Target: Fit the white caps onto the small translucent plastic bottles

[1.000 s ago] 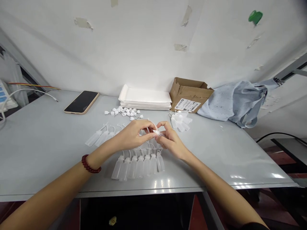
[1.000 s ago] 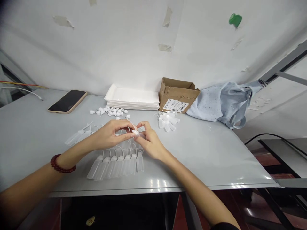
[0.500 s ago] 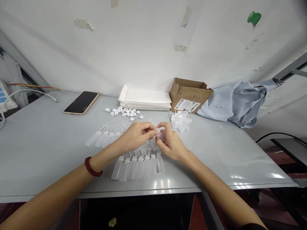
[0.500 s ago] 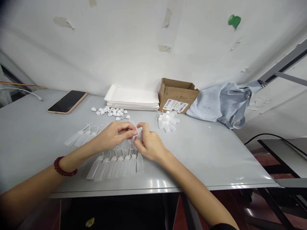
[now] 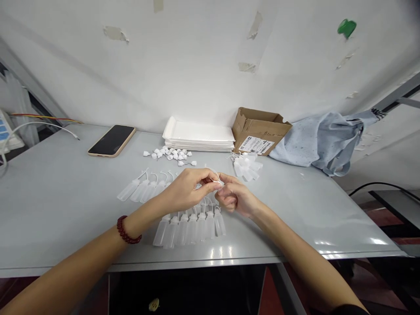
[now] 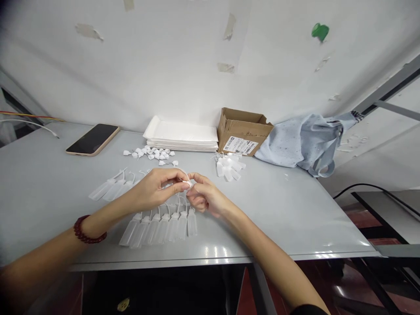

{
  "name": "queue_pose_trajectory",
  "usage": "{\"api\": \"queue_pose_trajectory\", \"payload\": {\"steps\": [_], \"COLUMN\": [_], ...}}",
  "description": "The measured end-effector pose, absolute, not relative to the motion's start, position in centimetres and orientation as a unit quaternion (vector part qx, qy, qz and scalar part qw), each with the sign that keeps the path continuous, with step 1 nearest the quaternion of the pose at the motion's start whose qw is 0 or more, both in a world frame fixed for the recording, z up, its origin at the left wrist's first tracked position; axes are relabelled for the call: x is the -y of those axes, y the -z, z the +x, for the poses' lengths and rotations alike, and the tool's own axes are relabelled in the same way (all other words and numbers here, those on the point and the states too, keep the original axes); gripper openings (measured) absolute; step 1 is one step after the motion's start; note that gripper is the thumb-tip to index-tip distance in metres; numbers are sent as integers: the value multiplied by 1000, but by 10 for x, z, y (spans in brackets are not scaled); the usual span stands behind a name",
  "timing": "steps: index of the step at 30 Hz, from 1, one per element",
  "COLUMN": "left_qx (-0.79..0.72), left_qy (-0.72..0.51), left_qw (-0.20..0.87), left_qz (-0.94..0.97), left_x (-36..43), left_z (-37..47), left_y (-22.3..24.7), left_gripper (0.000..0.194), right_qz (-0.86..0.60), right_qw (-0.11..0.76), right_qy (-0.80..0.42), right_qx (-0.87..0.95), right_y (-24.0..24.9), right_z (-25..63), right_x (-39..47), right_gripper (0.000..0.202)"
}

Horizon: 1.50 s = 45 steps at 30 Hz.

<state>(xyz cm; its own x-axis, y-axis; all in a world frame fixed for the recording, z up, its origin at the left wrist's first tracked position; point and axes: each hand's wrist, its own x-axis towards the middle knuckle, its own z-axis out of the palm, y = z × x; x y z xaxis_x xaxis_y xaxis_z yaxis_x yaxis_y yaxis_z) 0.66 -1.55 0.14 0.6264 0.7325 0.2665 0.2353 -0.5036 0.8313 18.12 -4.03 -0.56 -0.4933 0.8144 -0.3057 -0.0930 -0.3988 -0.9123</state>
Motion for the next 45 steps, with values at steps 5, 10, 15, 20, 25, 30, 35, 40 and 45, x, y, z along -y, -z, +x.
{"api": "queue_pose_trajectory", "payload": {"steps": [5,10,15,20,25,30,35,40,45], "left_qx": [-306,-340,-324,-305,-287,-299,-366,-442,-448], "left_qy": [-290,-261,-260,-273,-285,-284,-317,-331,-329], "left_qw": [407,410,398,386,389,386,381,384,380], "left_qz": [810,805,818,826,828,825,788,740,739], "left_x": [13,10,10,13,15,14,9,4,7], "left_z": [4,2,2,3,4,4,4,1,1], "left_y": [-3,-2,-2,-4,-4,-2,1,4,2], "left_gripper": [18,21,22,23,21,21,26,31,32], "right_qz": [-415,-494,-501,-457,-417,-411,-456,-612,-686], "right_qw": [320,332,314,333,294,266,333,410,358], "right_qy": [-678,-395,-363,-548,-705,-744,-641,-315,-145], "right_qx": [516,700,720,616,492,454,520,598,616], "right_y": [9,18,17,10,8,7,8,16,24], "right_z": [178,176,178,180,184,189,197,225,259], "right_x": [43,47,46,45,41,37,29,11,-8], "right_gripper": [28,34,34,33,35,33,34,32,36]}}
